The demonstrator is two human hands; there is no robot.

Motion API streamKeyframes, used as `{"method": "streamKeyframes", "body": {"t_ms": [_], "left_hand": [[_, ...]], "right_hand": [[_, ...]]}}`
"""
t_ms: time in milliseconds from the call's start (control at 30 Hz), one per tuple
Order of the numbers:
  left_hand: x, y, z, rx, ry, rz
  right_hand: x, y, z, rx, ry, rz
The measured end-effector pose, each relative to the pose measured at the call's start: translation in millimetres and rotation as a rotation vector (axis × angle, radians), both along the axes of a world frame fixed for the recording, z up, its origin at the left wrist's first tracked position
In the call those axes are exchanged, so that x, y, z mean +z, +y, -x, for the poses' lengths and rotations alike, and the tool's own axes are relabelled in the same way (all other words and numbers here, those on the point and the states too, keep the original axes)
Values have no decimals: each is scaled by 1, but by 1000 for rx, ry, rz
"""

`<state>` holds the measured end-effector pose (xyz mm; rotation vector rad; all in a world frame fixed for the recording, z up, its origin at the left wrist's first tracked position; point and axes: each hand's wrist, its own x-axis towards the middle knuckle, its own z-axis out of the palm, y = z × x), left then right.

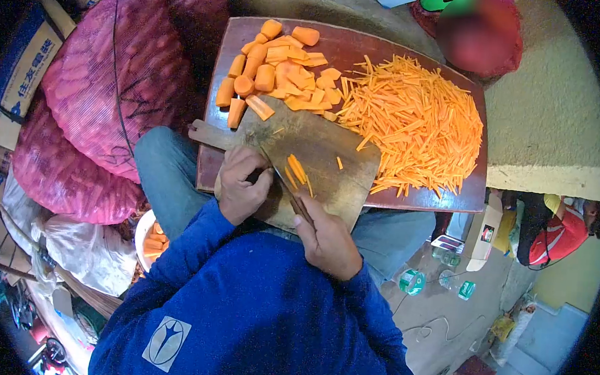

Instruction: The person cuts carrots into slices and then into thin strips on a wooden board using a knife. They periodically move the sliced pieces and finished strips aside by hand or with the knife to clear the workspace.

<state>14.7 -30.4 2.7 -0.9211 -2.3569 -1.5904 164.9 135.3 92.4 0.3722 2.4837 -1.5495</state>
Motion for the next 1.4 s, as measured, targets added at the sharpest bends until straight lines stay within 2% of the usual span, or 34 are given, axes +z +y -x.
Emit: {"method": "streamKeyframes", "body": {"t_ms": [67, 167, 233, 267, 333, 433, 533, 567, 633, 700, 833, 900, 1133, 1233, 1300, 1400], "left_hand": [[1, 3, 1, -9, 11, 28], [3, 4, -1, -28, 36, 89], [4, 5, 0, -40, 57, 110], [3, 5, 0, -42, 74, 132], [4, 5, -1, -45, 97, 152], [8, 6, -1, -40, 105, 192], [9, 9, 5, -60, 49, 240], [9, 11, 9, -55, 6, 201], [11, 15, 19, -55, -35, 170], [19, 18, 38, 13, 120, 218], [37, 24, 87, 68, 277, 287], [38, 29, 115, 63, 353, 394], [22, 41, 168, -90, 357, 712], [8, 43, 169, -82, 322, 638], [-6, 46, 160, -2, 425, 516], [4, 47, 124, 102, 436, 429]], "right_hand": [[2, 7, -1, -32, -51, 27], [-10, 39, -12, -80, 11, -70], [-14, 68, -14, -161, 215, -321], [-16, 85, -13, -162, 218, -322], [-16, 116, -9, -363, 66, -318], [-11, 132, -4, -440, 86, -313], [-6, 110, -6, -334, 170, -368], [2, 101, -6, -331, -32, -225], [-4, 81, -4, -292, 45, -173], [-27, 74, -10, -271, 110, -65], [-12, 67, -6, -302, 116, -61], [-7, 68, -4, -258, 111, -138], [-11, 62, -6, -222, 132, -146], [-16, 56, -6, -208, 214, -175], [-21, 55, -6, -228, 226, -225], [-18, 52, -5, -217, 197, -200]]}}
